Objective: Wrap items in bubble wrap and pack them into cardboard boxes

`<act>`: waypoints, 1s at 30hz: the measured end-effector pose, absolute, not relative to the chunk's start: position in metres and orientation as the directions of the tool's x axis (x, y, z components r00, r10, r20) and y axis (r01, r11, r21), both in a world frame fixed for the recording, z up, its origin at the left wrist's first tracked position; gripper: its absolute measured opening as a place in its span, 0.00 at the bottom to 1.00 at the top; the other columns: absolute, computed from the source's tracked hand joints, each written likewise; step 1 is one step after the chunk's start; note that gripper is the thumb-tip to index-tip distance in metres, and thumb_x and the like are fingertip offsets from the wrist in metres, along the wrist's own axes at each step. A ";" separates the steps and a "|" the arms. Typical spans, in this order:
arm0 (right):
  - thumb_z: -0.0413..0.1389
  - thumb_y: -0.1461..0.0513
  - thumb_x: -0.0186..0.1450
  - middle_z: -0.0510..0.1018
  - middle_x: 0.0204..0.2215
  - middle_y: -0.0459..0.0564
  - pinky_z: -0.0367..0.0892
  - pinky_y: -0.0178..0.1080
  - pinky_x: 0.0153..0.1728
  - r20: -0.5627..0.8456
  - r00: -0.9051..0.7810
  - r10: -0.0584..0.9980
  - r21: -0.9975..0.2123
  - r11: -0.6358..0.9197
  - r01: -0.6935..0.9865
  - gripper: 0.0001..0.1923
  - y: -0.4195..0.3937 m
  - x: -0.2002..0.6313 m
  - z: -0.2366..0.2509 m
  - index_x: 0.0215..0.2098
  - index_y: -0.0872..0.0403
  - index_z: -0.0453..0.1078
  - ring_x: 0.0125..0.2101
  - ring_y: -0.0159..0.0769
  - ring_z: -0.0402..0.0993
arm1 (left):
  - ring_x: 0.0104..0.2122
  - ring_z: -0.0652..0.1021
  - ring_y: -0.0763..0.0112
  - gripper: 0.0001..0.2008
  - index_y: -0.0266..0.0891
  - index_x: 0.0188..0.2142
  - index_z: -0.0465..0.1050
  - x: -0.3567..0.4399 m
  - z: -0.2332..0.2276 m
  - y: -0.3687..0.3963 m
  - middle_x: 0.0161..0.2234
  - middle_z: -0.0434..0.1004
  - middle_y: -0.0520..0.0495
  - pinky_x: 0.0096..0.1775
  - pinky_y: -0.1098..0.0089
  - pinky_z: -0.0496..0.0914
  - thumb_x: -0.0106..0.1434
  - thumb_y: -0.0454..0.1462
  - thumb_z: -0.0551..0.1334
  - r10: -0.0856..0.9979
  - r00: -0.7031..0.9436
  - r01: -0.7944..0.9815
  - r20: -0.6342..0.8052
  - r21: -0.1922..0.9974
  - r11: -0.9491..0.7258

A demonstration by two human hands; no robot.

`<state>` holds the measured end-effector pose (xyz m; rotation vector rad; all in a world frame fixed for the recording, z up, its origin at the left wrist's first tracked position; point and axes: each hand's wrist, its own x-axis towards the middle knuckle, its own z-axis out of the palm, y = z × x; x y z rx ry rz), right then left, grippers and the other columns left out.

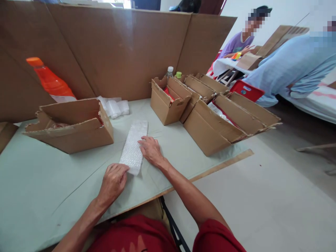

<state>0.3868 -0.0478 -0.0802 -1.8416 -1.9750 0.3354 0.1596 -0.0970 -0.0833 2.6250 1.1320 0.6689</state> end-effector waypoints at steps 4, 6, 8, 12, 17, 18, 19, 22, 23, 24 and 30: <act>0.54 0.64 0.69 0.76 0.58 0.55 0.62 0.52 0.57 0.160 -0.039 0.986 -0.487 0.113 0.866 0.17 -0.050 0.393 -0.086 0.52 0.50 0.77 0.58 0.47 0.68 | 0.37 0.79 0.61 0.14 0.38 0.41 0.76 0.161 -0.068 -0.085 0.35 0.82 0.44 0.47 0.59 0.67 0.64 0.26 0.54 0.703 0.670 0.626 0.238 0.327 -0.708; 0.54 0.64 0.68 0.77 0.56 0.55 0.64 0.53 0.56 0.249 0.008 0.969 -0.547 0.134 0.826 0.15 -0.059 0.402 -0.087 0.51 0.50 0.77 0.56 0.47 0.71 | 0.37 0.79 0.61 0.13 0.39 0.39 0.77 0.165 -0.057 -0.069 0.34 0.83 0.44 0.47 0.59 0.67 0.64 0.26 0.55 0.680 0.709 0.614 0.187 0.311 -0.725; 0.54 0.63 0.68 0.80 0.53 0.54 0.65 0.53 0.56 0.335 0.043 0.941 -0.589 0.174 0.789 0.13 -0.072 0.409 -0.084 0.48 0.50 0.78 0.53 0.47 0.74 | 0.37 0.79 0.60 0.12 0.39 0.37 0.77 0.174 -0.047 -0.049 0.33 0.82 0.43 0.47 0.59 0.67 0.63 0.27 0.56 0.645 0.752 0.591 0.135 0.293 -0.751; 0.52 0.63 0.71 0.83 0.46 0.52 0.69 0.50 0.53 0.483 0.037 0.875 -0.580 0.288 0.762 0.12 -0.102 0.409 -0.070 0.47 0.50 0.76 0.49 0.43 0.77 | 0.39 0.79 0.57 0.12 0.37 0.33 0.78 0.201 -0.038 -0.001 0.33 0.82 0.40 0.46 0.58 0.67 0.59 0.26 0.56 0.588 0.806 0.556 0.067 0.255 -0.791; 0.53 0.65 0.70 0.82 0.48 0.53 0.70 0.46 0.48 0.429 -0.227 0.874 -0.450 0.425 0.785 0.13 -0.116 0.386 -0.069 0.51 0.51 0.75 0.47 0.43 0.76 | 0.41 0.78 0.56 0.12 0.36 0.34 0.78 0.225 -0.054 0.033 0.34 0.81 0.38 0.46 0.58 0.68 0.60 0.27 0.55 0.578 0.813 0.550 0.067 0.237 -0.801; 0.55 0.65 0.69 0.80 0.51 0.55 0.70 0.47 0.48 0.385 -0.275 0.881 -0.407 0.429 0.806 0.14 -0.114 0.382 -0.072 0.53 0.52 0.74 0.49 0.45 0.75 | 0.41 0.78 0.56 0.12 0.36 0.35 0.78 0.225 -0.059 0.034 0.34 0.81 0.39 0.46 0.58 0.68 0.60 0.27 0.56 0.582 0.810 0.552 0.076 0.240 -0.799; 0.57 0.64 0.68 0.78 0.55 0.58 0.69 0.49 0.48 0.338 -0.311 0.888 -0.358 0.427 0.830 0.17 -0.112 0.379 -0.074 0.55 0.53 0.72 0.51 0.48 0.73 | 0.42 0.78 0.56 0.12 0.36 0.37 0.79 0.225 -0.063 0.034 0.35 0.81 0.39 0.47 0.58 0.69 0.60 0.28 0.56 0.588 0.804 0.554 0.089 0.246 -0.795; 0.59 0.62 0.67 0.75 0.57 0.62 0.66 0.50 0.47 0.227 -0.379 0.897 -0.217 0.426 0.878 0.20 -0.101 0.372 -0.081 0.57 0.57 0.70 0.53 0.52 0.70 | 0.51 0.76 0.54 0.18 0.36 0.48 0.77 0.213 -0.069 0.027 0.47 0.79 0.37 0.52 0.55 0.68 0.61 0.28 0.56 0.622 0.766 0.574 0.162 0.265 -0.775; 0.59 0.63 0.68 0.75 0.56 0.62 0.66 0.50 0.47 0.208 -0.398 0.893 -0.177 0.435 0.883 0.18 -0.098 0.371 -0.083 0.56 0.58 0.71 0.51 0.52 0.70 | 0.54 0.74 0.53 0.20 0.35 0.52 0.75 0.205 -0.070 0.023 0.52 0.77 0.35 0.55 0.54 0.67 0.62 0.28 0.56 0.635 0.749 0.582 0.190 0.269 -0.767; 0.57 0.64 0.69 0.77 0.55 0.61 0.64 0.49 0.46 0.203 -0.418 0.885 -0.138 0.449 0.883 0.16 -0.094 0.370 -0.084 0.54 0.58 0.71 0.49 0.50 0.70 | 0.57 0.72 0.53 0.22 0.35 0.54 0.73 0.197 -0.070 0.018 0.55 0.75 0.34 0.57 0.53 0.66 0.62 0.28 0.55 0.644 0.735 0.589 0.213 0.270 -0.762; 0.52 0.69 0.69 0.82 0.43 0.59 0.58 0.46 0.43 0.195 -0.500 0.844 -0.041 0.516 0.855 0.11 -0.071 0.371 -0.080 0.44 0.59 0.75 0.41 0.44 0.73 | 0.62 0.69 0.55 0.31 0.37 0.60 0.68 0.151 -0.076 -0.017 0.59 0.73 0.38 0.61 0.52 0.63 0.55 0.26 0.56 0.573 0.753 0.438 0.324 0.404 -0.803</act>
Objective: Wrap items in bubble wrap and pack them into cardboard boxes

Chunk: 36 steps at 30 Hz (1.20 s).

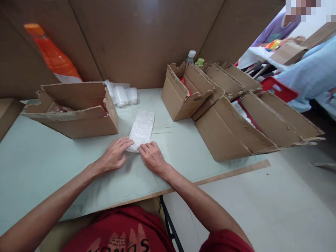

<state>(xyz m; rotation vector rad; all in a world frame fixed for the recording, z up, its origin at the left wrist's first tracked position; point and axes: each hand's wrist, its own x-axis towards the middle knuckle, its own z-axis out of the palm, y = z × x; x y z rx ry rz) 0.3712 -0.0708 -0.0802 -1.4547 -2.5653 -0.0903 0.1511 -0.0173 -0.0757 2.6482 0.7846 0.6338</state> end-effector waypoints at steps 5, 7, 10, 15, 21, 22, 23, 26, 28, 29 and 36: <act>0.53 0.71 0.65 0.84 0.38 0.54 0.61 0.44 0.47 0.068 -0.437 0.897 -0.283 0.438 0.853 0.13 -0.071 0.375 -0.058 0.44 0.57 0.77 0.40 0.42 0.77 | 0.57 0.73 0.51 0.30 0.34 0.61 0.68 0.146 -0.083 -0.039 0.55 0.76 0.35 0.59 0.49 0.65 0.57 0.31 0.58 0.713 0.662 0.452 0.232 0.636 -0.626; 0.52 0.70 0.66 0.85 0.39 0.51 0.65 0.42 0.46 0.011 -0.433 0.901 -0.447 0.392 0.804 0.15 -0.081 0.376 -0.050 0.46 0.54 0.77 0.40 0.40 0.79 | 0.49 0.78 0.56 0.23 0.35 0.55 0.74 0.146 -0.081 -0.049 0.46 0.81 0.38 0.53 0.55 0.70 0.61 0.32 0.57 0.767 0.615 0.459 0.182 0.709 -0.536; 0.50 0.66 0.70 0.85 0.41 0.48 0.70 0.39 0.42 -0.009 -0.402 0.915 -0.622 0.310 0.719 0.15 -0.105 0.378 -0.048 0.48 0.51 0.76 0.40 0.38 0.81 | 0.35 0.79 0.68 0.16 0.38 0.48 0.77 0.145 -0.077 -0.064 0.40 0.83 0.46 0.40 0.68 0.73 0.63 0.34 0.58 0.798 0.592 0.461 0.108 0.767 -0.446; 0.53 0.64 0.71 0.82 0.45 0.54 0.71 0.44 0.45 0.437 -0.217 0.873 -0.426 0.413 0.805 0.13 -0.141 0.371 -0.055 0.52 0.52 0.73 0.46 0.42 0.78 | 0.26 0.75 0.72 0.17 0.38 0.50 0.76 0.148 -0.080 -0.065 0.32 0.81 0.51 0.32 0.71 0.71 0.62 0.34 0.59 0.864 0.504 0.531 0.014 0.784 -0.323; 0.54 0.67 0.68 0.78 0.55 0.60 0.67 0.52 0.50 0.318 -0.450 0.834 -0.155 0.514 0.844 0.18 -0.137 0.352 -0.073 0.55 0.55 0.71 0.54 0.51 0.72 | 0.43 0.79 0.62 0.21 0.39 0.55 0.72 0.160 -0.087 -0.057 0.48 0.80 0.42 0.49 0.61 0.72 0.63 0.33 0.58 0.907 0.418 0.596 0.047 0.739 -0.313; 0.54 0.68 0.68 0.78 0.55 0.61 0.67 0.53 0.50 0.304 -0.447 0.841 -0.152 0.506 0.849 0.18 -0.131 0.352 -0.077 0.56 0.56 0.71 0.54 0.51 0.72 | 0.48 0.78 0.59 0.21 0.39 0.56 0.72 0.159 -0.086 -0.058 0.51 0.78 0.40 0.52 0.59 0.71 0.63 0.34 0.59 0.909 0.411 0.598 0.070 0.732 -0.326; 0.53 0.68 0.68 0.79 0.54 0.61 0.67 0.52 0.50 0.296 -0.440 0.848 -0.169 0.500 0.850 0.19 -0.125 0.354 -0.080 0.56 0.56 0.71 0.52 0.50 0.73 | 0.52 0.76 0.57 0.20 0.39 0.56 0.71 0.158 -0.085 -0.059 0.54 0.77 0.39 0.55 0.56 0.69 0.64 0.35 0.59 0.905 0.413 0.596 0.106 0.719 -0.356; 0.51 0.68 0.69 0.82 0.48 0.58 0.69 0.49 0.47 0.254 -0.409 0.877 -0.299 0.473 0.829 0.17 -0.112 0.360 -0.079 0.55 0.55 0.72 0.47 0.46 0.76 | 0.58 0.72 0.51 0.21 0.38 0.57 0.70 0.146 -0.079 -0.068 0.57 0.74 0.35 0.58 0.50 0.67 0.64 0.38 0.62 0.829 0.498 0.548 0.255 0.648 -0.529; 0.51 0.67 0.70 0.83 0.46 0.55 0.70 0.48 0.47 0.181 -0.387 0.904 -0.438 0.427 0.791 0.17 -0.110 0.362 -0.072 0.55 0.53 0.73 0.45 0.44 0.78 | 0.54 0.75 0.52 0.22 0.39 0.59 0.68 0.136 -0.077 -0.077 0.55 0.76 0.37 0.55 0.50 0.69 0.65 0.36 0.61 0.761 0.578 0.494 0.297 0.615 -0.615; 0.52 0.65 0.71 0.83 0.46 0.53 0.71 0.47 0.47 0.127 -0.383 0.915 -0.514 0.391 0.763 0.16 -0.111 0.363 -0.068 0.55 0.52 0.73 0.45 0.42 0.79 | 0.50 0.77 0.55 0.22 0.40 0.60 0.66 0.131 -0.076 -0.081 0.52 0.78 0.38 0.53 0.51 0.71 0.66 0.35 0.59 0.748 0.600 0.477 0.284 0.623 -0.619; 0.53 0.62 0.71 0.80 0.52 0.58 0.71 0.48 0.48 0.236 -0.291 0.927 -0.535 0.374 0.757 0.14 -0.130 0.357 -0.067 0.54 0.53 0.71 0.51 0.46 0.76 | 0.42 0.82 0.65 0.24 0.44 0.63 0.62 0.123 -0.075 -0.081 0.51 0.80 0.43 0.45 0.64 0.77 0.68 0.35 0.57 0.818 0.573 0.503 0.055 0.765 -0.403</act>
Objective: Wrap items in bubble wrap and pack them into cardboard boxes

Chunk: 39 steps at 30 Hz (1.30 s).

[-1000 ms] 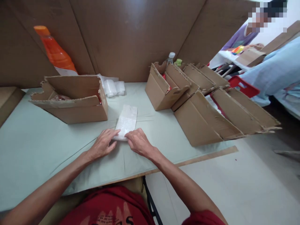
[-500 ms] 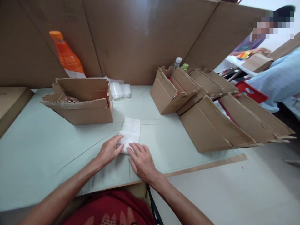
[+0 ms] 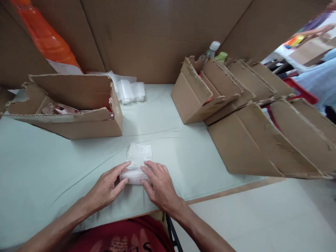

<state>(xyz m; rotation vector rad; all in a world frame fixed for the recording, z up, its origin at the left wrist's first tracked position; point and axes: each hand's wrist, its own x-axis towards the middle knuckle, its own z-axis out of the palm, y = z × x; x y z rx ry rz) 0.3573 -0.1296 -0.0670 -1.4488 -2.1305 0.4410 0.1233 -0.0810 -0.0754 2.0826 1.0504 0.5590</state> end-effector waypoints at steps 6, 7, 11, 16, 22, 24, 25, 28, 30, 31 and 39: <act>0.55 0.65 0.68 0.80 0.51 0.59 0.70 0.53 0.45 0.330 -0.419 0.846 -0.305 0.516 0.801 0.14 -0.118 0.356 -0.077 0.52 0.54 0.72 0.48 0.50 0.76 | 0.47 0.79 0.57 0.19 0.42 0.58 0.68 0.141 -0.086 -0.056 0.49 0.77 0.40 0.48 0.56 0.76 0.69 0.37 0.57 0.891 0.433 0.597 0.137 0.696 -0.398; 0.53 0.66 0.69 0.81 0.50 0.58 0.70 0.51 0.44 0.335 -0.416 0.845 -0.318 0.517 0.795 0.15 -0.113 0.358 -0.079 0.52 0.54 0.72 0.47 0.49 0.77 | 0.48 0.78 0.57 0.20 0.43 0.59 0.68 0.141 -0.086 -0.056 0.50 0.76 0.39 0.49 0.55 0.76 0.68 0.39 0.58 0.913 0.389 0.580 0.125 0.736 -0.348; 0.53 0.65 0.70 0.84 0.41 0.52 0.74 0.44 0.38 0.337 -0.197 0.921 -0.552 0.363 0.751 0.14 -0.090 0.367 -0.082 0.52 0.51 0.71 0.39 0.42 0.81 | 0.45 0.79 0.59 0.25 0.42 0.61 0.66 0.133 -0.084 -0.068 0.49 0.76 0.38 0.46 0.57 0.77 0.67 0.46 0.60 0.968 0.182 0.305 -0.173 0.946 0.112; 0.55 0.58 0.70 0.84 0.39 0.50 0.78 0.40 0.36 0.137 -0.142 0.980 -0.786 0.195 0.587 0.10 -0.085 0.356 -0.075 0.48 0.48 0.75 0.37 0.42 0.83 | 0.56 0.75 0.54 0.39 0.40 0.66 0.60 0.135 -0.081 -0.082 0.58 0.72 0.34 0.56 0.58 0.71 0.58 0.48 0.68 0.852 0.293 -0.232 -0.433 0.833 0.503; 0.62 0.55 0.65 0.73 0.61 0.60 0.75 0.52 0.51 0.281 -0.248 0.927 -0.683 0.374 0.627 0.30 -0.098 0.346 -0.075 0.64 0.47 0.65 0.57 0.53 0.75 | 0.40 0.79 0.65 0.42 0.42 0.69 0.57 0.144 -0.095 -0.096 0.49 0.78 0.42 0.45 0.66 0.73 0.54 0.38 0.66 0.861 0.221 -0.143 -0.457 0.859 0.493; 0.62 0.56 0.64 0.79 0.53 0.57 0.78 0.46 0.46 0.213 -0.335 0.918 -0.723 0.378 0.577 0.29 -0.095 0.347 -0.072 0.62 0.47 0.66 0.50 0.48 0.80 | 0.40 0.80 0.65 0.40 0.42 0.67 0.59 0.139 -0.093 -0.099 0.49 0.78 0.42 0.45 0.66 0.75 0.55 0.35 0.65 0.882 0.271 -0.052 -0.386 0.909 0.414; 0.61 0.58 0.65 0.82 0.46 0.53 0.79 0.43 0.41 0.188 -0.388 0.902 -0.745 0.388 0.542 0.22 -0.091 0.348 -0.068 0.57 0.46 0.70 0.44 0.45 0.82 | 0.42 0.81 0.63 0.38 0.42 0.67 0.61 0.134 -0.088 -0.098 0.50 0.78 0.41 0.46 0.65 0.75 0.56 0.35 0.65 0.896 0.307 0.011 -0.320 0.943 0.333; 0.59 0.61 0.67 0.82 0.35 0.48 0.78 0.39 0.36 0.275 -0.453 0.848 -0.710 0.496 0.500 0.05 -0.071 0.350 -0.038 0.41 0.45 0.74 0.35 0.40 0.81 | 0.55 0.77 0.55 0.34 0.47 0.65 0.63 0.102 -0.055 -0.077 0.56 0.75 0.40 0.56 0.59 0.72 0.59 0.35 0.66 0.942 0.317 0.277 0.113 0.938 -0.206; 0.60 0.60 0.67 0.82 0.36 0.48 0.77 0.39 0.36 0.428 -0.400 0.810 -0.604 0.586 0.540 0.04 -0.052 0.351 -0.001 0.41 0.45 0.74 0.36 0.39 0.80 | 0.62 0.71 0.52 0.36 0.49 0.68 0.57 0.074 -0.024 -0.050 0.62 0.70 0.39 0.61 0.52 0.68 0.62 0.34 0.66 0.832 0.248 0.503 0.496 0.668 -0.548; 0.61 0.59 0.67 0.81 0.36 0.48 0.77 0.39 0.36 0.507 -0.360 0.783 -0.544 0.614 0.571 0.04 -0.041 0.349 0.022 0.42 0.44 0.75 0.36 0.39 0.80 | 0.64 0.68 0.51 0.37 0.50 0.69 0.55 0.059 -0.009 -0.035 0.62 0.69 0.38 0.62 0.49 0.66 0.63 0.33 0.65 0.753 0.220 0.615 0.621 0.510 -0.601; 0.59 0.60 0.66 0.82 0.31 0.50 0.71 0.40 0.34 0.297 -0.560 0.773 0.006 0.585 0.811 0.07 0.093 0.261 0.124 0.33 0.52 0.78 0.32 0.40 0.78 | 0.47 0.78 0.59 0.37 0.42 0.71 0.50 0.010 0.010 0.021 0.46 0.79 0.42 0.59 0.48 0.66 0.65 0.26 0.56 0.635 0.271 0.844 0.723 0.138 -0.518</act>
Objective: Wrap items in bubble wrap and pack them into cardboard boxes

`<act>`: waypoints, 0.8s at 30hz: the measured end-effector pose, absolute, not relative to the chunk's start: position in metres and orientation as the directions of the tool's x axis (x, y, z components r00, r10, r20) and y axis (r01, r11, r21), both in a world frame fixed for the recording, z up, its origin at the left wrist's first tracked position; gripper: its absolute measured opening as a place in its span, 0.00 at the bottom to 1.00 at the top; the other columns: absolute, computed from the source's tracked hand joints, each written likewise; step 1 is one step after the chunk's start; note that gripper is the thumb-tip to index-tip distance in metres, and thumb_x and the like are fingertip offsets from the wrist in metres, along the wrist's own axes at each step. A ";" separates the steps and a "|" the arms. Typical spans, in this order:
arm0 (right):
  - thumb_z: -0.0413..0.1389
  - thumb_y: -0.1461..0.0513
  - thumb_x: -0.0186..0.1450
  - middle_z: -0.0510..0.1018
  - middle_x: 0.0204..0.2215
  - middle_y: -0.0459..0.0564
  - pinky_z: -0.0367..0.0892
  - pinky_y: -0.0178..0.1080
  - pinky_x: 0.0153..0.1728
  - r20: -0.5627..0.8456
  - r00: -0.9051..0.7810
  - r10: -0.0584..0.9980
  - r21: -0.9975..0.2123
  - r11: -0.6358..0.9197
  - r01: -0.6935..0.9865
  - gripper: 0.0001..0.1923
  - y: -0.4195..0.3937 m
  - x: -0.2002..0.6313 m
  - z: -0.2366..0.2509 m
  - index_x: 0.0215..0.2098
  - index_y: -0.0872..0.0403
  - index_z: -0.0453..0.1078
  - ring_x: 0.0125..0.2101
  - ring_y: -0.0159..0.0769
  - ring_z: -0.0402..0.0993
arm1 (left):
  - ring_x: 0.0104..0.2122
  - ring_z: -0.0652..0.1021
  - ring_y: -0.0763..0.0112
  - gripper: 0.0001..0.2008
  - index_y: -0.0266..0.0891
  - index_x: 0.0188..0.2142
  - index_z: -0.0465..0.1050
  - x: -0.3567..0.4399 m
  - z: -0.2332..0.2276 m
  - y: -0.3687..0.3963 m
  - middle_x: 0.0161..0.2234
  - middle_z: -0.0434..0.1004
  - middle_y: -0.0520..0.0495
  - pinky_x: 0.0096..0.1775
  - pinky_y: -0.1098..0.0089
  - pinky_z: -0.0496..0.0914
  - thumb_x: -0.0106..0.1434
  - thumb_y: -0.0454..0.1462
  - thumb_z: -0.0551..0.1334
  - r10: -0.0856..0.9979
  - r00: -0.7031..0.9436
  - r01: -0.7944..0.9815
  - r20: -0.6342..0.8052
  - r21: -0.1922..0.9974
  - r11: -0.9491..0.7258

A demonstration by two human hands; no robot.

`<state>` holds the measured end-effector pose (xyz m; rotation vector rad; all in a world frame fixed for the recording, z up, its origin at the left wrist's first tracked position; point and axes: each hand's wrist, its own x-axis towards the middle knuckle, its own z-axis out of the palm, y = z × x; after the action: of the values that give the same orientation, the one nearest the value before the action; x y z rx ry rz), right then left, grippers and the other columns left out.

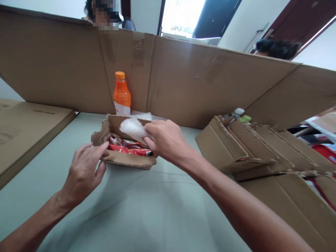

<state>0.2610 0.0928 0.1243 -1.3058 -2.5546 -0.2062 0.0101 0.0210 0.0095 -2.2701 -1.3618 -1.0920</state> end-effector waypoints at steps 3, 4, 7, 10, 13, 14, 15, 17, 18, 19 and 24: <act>0.60 0.64 0.64 0.84 0.33 0.58 0.71 0.42 0.36 -0.013 -0.592 0.806 0.175 0.585 0.792 0.06 0.142 0.215 0.100 0.32 0.57 0.80 0.35 0.46 0.81 | 0.45 0.78 0.61 0.38 0.40 0.71 0.49 0.009 0.001 0.014 0.43 0.79 0.43 0.59 0.49 0.66 0.64 0.24 0.55 0.630 0.288 0.828 0.721 0.142 -0.542; 0.60 0.65 0.64 0.84 0.34 0.60 0.71 0.42 0.37 -0.069 -0.596 0.800 0.195 0.597 0.778 0.07 0.153 0.202 0.090 0.33 0.59 0.80 0.37 0.48 0.82 | 0.45 0.78 0.61 0.38 0.40 0.71 0.49 0.009 0.001 0.013 0.43 0.79 0.43 0.59 0.49 0.65 0.64 0.23 0.55 0.628 0.295 0.822 0.720 0.144 -0.551; 0.58 0.66 0.65 0.85 0.37 0.63 0.72 0.43 0.40 -0.157 -0.624 0.765 0.199 0.644 0.739 0.08 0.170 0.171 0.066 0.37 0.59 0.81 0.41 0.49 0.82 | 0.45 0.79 0.61 0.38 0.40 0.71 0.49 0.008 0.002 0.017 0.42 0.80 0.44 0.59 0.48 0.65 0.64 0.22 0.55 0.621 0.326 0.802 0.712 0.140 -0.581; 0.58 0.66 0.65 0.85 0.39 0.61 0.72 0.42 0.41 -0.223 -0.626 0.747 0.138 0.660 0.739 0.10 0.169 0.171 0.067 0.42 0.57 0.81 0.42 0.47 0.82 | 0.46 0.78 0.60 0.38 0.41 0.71 0.50 0.008 0.005 0.020 0.43 0.79 0.44 0.60 0.47 0.65 0.64 0.23 0.57 0.612 0.309 0.807 0.728 0.140 -0.574; 0.58 0.64 0.67 0.83 0.47 0.56 0.72 0.42 0.44 -0.139 -0.683 0.717 -0.080 0.679 0.730 0.15 0.149 0.218 0.088 0.51 0.53 0.77 0.46 0.44 0.80 | 0.57 0.74 0.54 0.40 0.46 0.71 0.50 -0.001 0.005 0.016 0.55 0.74 0.39 0.64 0.43 0.61 0.64 0.27 0.62 0.581 0.190 0.845 0.791 0.169 -0.507; 0.57 0.63 0.68 0.82 0.51 0.54 0.73 0.41 0.46 -0.029 -0.691 0.722 -0.166 0.679 0.716 0.17 0.138 0.242 0.094 0.54 0.51 0.75 0.48 0.43 0.79 | 0.60 0.71 0.52 0.41 0.47 0.72 0.49 -0.007 0.003 0.013 0.59 0.71 0.38 0.65 0.43 0.60 0.63 0.29 0.64 0.580 0.133 0.854 0.804 0.204 -0.479; 0.54 0.63 0.69 0.80 0.53 0.52 0.73 0.42 0.47 0.133 -0.642 0.755 -0.241 0.653 0.718 0.17 0.125 0.268 0.097 0.55 0.50 0.74 0.51 0.41 0.77 | 0.62 0.70 0.51 0.42 0.48 0.72 0.50 -0.013 0.000 0.010 0.62 0.68 0.38 0.65 0.44 0.60 0.63 0.30 0.65 0.596 0.070 0.853 0.800 0.262 -0.451; 0.53 0.60 0.70 0.81 0.51 0.52 0.74 0.44 0.47 0.380 -0.373 0.846 -0.368 0.509 0.778 0.15 0.097 0.318 0.089 0.54 0.49 0.74 0.48 0.40 0.78 | 0.64 0.69 0.52 0.39 0.49 0.71 0.52 -0.026 -0.010 0.005 0.65 0.65 0.39 0.64 0.47 0.63 0.64 0.34 0.66 0.700 -0.060 0.802 0.711 0.452 -0.390; 0.55 0.58 0.69 0.82 0.47 0.52 0.75 0.44 0.45 0.411 -0.256 0.875 -0.426 0.433 0.794 0.14 0.084 0.337 0.077 0.52 0.49 0.75 0.43 0.40 0.79 | 0.64 0.69 0.53 0.37 0.50 0.70 0.54 -0.031 -0.018 0.005 0.66 0.64 0.40 0.64 0.49 0.65 0.65 0.36 0.65 0.775 -0.113 0.740 0.622 0.573 -0.352; 0.56 0.57 0.68 0.83 0.43 0.52 0.75 0.44 0.42 0.387 -0.191 0.902 -0.489 0.376 0.787 0.14 0.074 0.349 0.061 0.50 0.50 0.75 0.40 0.41 0.80 | 0.64 0.68 0.53 0.36 0.50 0.70 0.55 -0.035 -0.026 0.008 0.67 0.63 0.40 0.63 0.49 0.65 0.65 0.38 0.65 0.845 -0.149 0.652 0.513 0.694 -0.306; 0.63 0.54 0.59 0.77 0.55 0.58 0.76 0.46 0.42 0.120 -0.246 0.962 -0.752 0.250 0.610 0.34 0.068 0.311 -0.030 0.62 0.52 0.65 0.48 0.47 0.77 | 0.65 0.67 0.51 0.39 0.42 0.65 0.61 -0.021 -0.052 0.049 0.65 0.66 0.37 0.63 0.51 0.64 0.57 0.48 0.70 0.972 -0.177 0.140 0.154 0.982 -0.130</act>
<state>0.3106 0.0683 -0.0297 -1.4257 -1.9451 0.7842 -0.0205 0.0486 -0.0525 -2.1900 -2.2851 -2.3174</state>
